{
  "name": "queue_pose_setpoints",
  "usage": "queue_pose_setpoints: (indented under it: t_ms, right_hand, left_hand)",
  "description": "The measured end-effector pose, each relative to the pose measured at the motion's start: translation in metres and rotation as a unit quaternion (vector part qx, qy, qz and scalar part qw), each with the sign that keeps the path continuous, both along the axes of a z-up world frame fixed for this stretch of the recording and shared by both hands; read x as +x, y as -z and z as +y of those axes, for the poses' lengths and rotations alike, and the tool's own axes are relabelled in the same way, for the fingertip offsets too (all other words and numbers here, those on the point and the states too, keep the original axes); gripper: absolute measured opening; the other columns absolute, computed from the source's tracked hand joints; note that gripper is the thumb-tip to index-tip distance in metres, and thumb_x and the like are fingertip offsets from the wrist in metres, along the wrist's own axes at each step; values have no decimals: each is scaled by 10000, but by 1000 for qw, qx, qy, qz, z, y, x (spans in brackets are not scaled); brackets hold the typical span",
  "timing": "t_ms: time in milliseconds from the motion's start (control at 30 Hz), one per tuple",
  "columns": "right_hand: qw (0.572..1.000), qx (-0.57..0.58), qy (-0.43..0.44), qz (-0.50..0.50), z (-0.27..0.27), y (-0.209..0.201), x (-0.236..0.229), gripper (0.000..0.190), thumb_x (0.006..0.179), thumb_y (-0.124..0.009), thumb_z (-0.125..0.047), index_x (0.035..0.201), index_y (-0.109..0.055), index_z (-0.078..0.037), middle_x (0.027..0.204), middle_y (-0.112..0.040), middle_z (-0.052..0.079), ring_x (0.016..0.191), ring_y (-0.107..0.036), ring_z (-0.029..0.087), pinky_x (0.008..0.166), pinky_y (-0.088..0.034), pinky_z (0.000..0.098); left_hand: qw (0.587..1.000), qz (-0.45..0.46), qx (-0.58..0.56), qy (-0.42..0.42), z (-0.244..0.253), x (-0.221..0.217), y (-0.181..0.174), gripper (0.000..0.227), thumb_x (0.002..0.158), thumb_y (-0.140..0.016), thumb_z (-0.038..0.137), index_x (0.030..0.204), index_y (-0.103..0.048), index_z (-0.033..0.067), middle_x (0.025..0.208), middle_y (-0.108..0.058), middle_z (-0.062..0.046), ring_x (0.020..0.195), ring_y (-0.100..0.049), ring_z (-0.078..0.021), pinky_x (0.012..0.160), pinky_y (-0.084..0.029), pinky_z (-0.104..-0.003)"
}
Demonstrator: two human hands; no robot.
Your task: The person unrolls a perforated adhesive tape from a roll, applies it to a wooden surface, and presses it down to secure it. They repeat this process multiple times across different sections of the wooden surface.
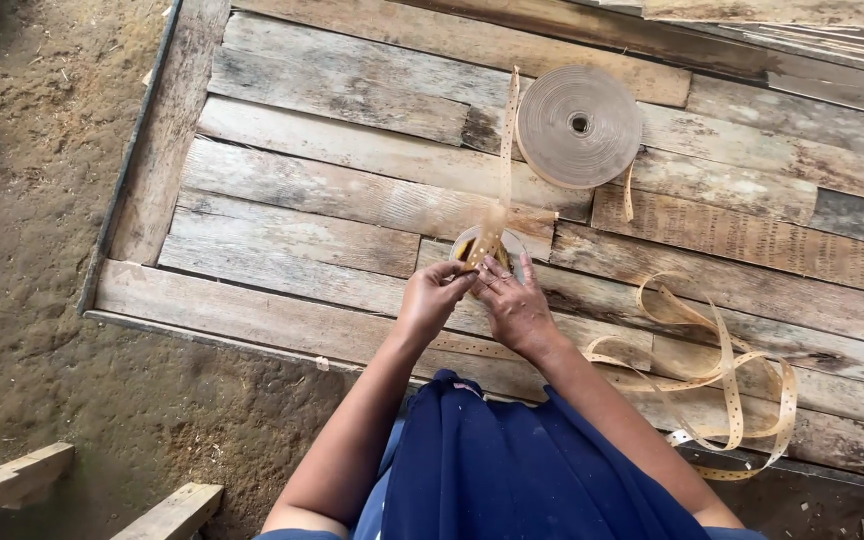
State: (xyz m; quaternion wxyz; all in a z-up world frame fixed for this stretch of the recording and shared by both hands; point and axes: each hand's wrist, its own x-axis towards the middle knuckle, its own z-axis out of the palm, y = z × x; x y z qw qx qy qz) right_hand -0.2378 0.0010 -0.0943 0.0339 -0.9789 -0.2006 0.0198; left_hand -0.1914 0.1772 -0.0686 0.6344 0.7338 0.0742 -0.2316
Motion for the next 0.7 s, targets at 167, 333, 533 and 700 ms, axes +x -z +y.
queue_pose_setpoints:
  t_ms: [167,333,533,700]
  right_hand:
    - [999,-27,7,-22,-3,16,-1,440,779,-629,-134,1195,-718,-242,1313,-703,-10,1374,-533,191,1255,-153,628]
    - [1000,-1,16,-1,-6,21,-3,456,784,-634,-121,1221,-718,-221,1247,-730,32,1292,-602,219,1248,-170,646]
    - [997,-26,3,70,0,-6,3,819,758,-652,-111,1544,-446,-217,1562,-504,9,1487,-385,197,1261,-79,650]
    - [995,-29,3,99,1,-7,5,793,768,-573,-2,1538,-452,-148,1521,-543,67,1466,-420,228,1236,-73,691]
  left_hand:
    - [999,-39,2,16,-1,1,-27,178,784,-833,194,963,-829,202,643,-715,-31,543,-629,-77,532,-482,-229]
    - [990,-35,-124,-59,8,-9,-33,207,781,-765,-3,979,-815,29,737,-742,-143,581,-588,-88,511,-504,-212]
    - [953,-76,-260,-133,30,-9,-88,157,816,-785,-49,973,-792,-34,825,-774,-185,688,-662,-110,551,-499,-199]
    - [950,-207,-214,-92,36,-14,-199,306,761,-709,-173,965,-819,27,865,-776,-146,712,-656,-135,588,-568,-247]
